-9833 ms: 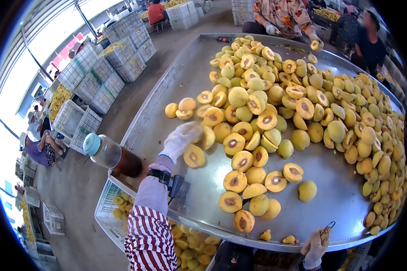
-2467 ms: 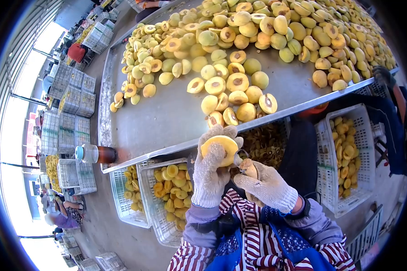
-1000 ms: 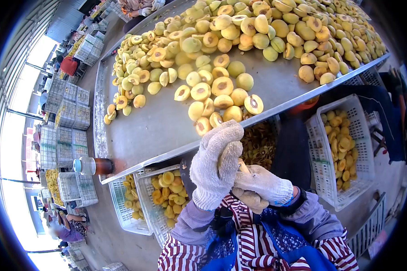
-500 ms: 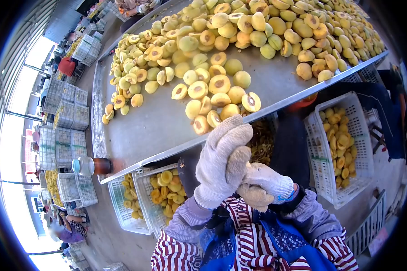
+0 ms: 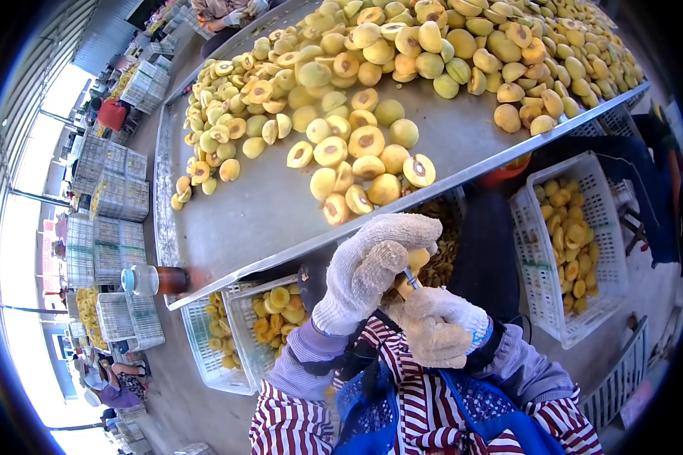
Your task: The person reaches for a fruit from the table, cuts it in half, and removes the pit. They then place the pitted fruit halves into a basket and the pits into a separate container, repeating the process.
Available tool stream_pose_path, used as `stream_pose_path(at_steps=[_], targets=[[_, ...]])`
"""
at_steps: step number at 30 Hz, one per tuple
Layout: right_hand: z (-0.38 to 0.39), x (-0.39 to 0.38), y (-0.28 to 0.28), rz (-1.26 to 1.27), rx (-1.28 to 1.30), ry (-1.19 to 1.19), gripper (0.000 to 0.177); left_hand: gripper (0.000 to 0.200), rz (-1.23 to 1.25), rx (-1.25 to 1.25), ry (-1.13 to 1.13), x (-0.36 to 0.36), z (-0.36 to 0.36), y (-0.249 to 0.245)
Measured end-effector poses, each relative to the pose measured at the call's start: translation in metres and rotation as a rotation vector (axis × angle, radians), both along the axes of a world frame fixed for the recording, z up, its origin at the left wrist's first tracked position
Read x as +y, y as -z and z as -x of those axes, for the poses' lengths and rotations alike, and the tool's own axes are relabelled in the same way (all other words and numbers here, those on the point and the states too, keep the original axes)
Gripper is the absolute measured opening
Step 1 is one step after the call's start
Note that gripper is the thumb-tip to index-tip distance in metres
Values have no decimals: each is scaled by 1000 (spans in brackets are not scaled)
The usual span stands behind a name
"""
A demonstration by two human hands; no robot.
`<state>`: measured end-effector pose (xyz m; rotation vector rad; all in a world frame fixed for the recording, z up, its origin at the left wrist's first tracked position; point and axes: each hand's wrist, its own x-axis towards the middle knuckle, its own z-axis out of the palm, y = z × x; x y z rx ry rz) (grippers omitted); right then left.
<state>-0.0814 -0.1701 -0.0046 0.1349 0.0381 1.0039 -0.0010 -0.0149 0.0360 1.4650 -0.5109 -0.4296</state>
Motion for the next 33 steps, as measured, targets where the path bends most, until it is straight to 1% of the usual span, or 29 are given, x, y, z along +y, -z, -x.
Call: stream_pose_path(at_steps=[1, 2, 4, 5, 6, 8, 11, 15, 18, 19, 21, 22, 24, 25, 26, 27, 29, 30, 32, 33], targets=[[1, -1, -3, 56, 17, 9, 36, 50, 31, 35, 24, 0, -2, 1], [2, -3, -6, 111, 35, 19, 35, 51, -6, -198, 44, -1, -7, 1], [4, -5, -13, 38, 101, -1, 34, 54, -88, -660, 81, -2, -18, 0], [5, -4, -14, -2, 136, -12, 33, 56, -57, -562, 80, 0, -17, -1], [5, -2, -14, -48, 117, -18, 34, 59, -23, -464, 75, 1, -15, -2], [1, 0, -13, -130, 73, -32, 34, 60, 149, 110, 22, -4, 6, -8], [3, -4, -18, 194, 81, -50, 35, 60, 253, 222, -52, -13, 14, -7], [1, 0, -10, -165, 3, -15, 30, 57, 369, 326, -156, -25, 23, -15], [4, -3, -8, -246, 81, -67, 26, 52, 826, 769, -180, -32, 24, 12], [7, -6, -9, -265, 122, -83, 24, 52, 763, 760, -279, -33, 25, 12], [10, -14, -8, -303, 232, -101, 22, 53, 489, 570, -352, -17, 24, 13], [10, -18, -10, -180, 202, -50, 21, 53, 370, 463, -373, 0, 22, 19], [5, -26, -17, 408, -144, 147, 18, 48, 264, 267, -688, 32, 26, 23], [1, -26, -14, 472, -202, 119, 18, 43, -223, -43, -836, 68, 25, 40], [-3, -24, -12, 503, -198, 84, 16, 38, -716, -365, -936, 101, 21, 59], [-6, -21, -12, 536, -192, 46, 16, 36, -918, -476, -912, 116, 20, 67], [-12, -4, -2, 812, -324, 32, 17, 31, -1318, -697, -851, 135, 16, 77], [-18, -5, -10, 674, -275, -134, 22, 34, -1173, -629, -858, 130, 8, 83], [-24, 2, -13, 748, -401, -167, 26, 42, -995, -351, -830, 109, -22, 91], [-25, 3, -14, 795, -410, -159, 27, 45, -1119, -280, -766, 90, -42, 84]])
